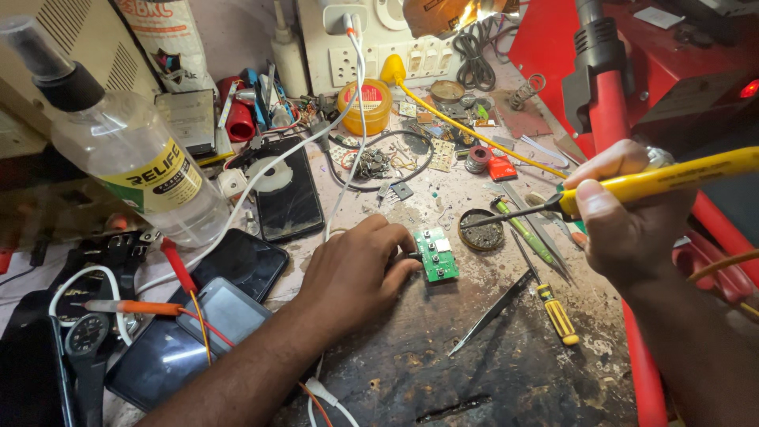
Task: The person tests a green circuit board with multimeter probes, then uses a soldering iron to solder components on the board. They handle small electronic parts, position the board, and rework solder joints on the cluttered repair bench.
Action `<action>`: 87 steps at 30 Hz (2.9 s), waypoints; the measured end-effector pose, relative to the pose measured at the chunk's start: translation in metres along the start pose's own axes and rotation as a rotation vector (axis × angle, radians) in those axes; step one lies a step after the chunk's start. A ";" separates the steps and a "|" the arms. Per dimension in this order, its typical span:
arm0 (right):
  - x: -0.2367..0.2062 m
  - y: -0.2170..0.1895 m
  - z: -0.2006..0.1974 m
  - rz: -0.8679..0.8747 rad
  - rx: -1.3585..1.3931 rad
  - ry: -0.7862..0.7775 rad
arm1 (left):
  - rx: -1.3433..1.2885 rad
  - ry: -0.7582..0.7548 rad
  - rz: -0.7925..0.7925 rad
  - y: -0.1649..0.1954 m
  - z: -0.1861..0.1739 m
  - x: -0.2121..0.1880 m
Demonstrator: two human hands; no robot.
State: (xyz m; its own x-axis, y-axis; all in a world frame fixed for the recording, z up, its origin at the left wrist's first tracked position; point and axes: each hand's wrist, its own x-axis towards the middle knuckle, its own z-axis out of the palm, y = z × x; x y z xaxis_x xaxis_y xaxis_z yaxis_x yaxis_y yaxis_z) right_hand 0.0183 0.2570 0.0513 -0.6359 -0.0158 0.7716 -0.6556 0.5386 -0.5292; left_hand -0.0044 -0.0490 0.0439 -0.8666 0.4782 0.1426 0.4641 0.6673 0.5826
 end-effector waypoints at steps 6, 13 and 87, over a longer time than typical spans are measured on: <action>0.008 -0.005 0.000 0.031 -0.066 -0.006 | -0.006 0.012 0.021 -0.003 0.002 0.000; 0.007 -0.011 0.005 0.062 0.442 0.057 | -0.097 0.055 0.090 -0.007 0.005 0.002; 0.002 -0.021 0.020 0.170 0.146 -0.034 | -0.032 0.046 0.078 -0.008 0.009 0.004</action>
State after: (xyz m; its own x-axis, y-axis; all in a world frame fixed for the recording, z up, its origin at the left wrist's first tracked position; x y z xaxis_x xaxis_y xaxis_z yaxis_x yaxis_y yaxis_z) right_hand 0.0223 0.2286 0.0571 -0.7541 0.0346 0.6558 -0.5884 0.4081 -0.6981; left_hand -0.0097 -0.0474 0.0328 -0.8356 0.5013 0.2247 0.5253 0.6096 0.5936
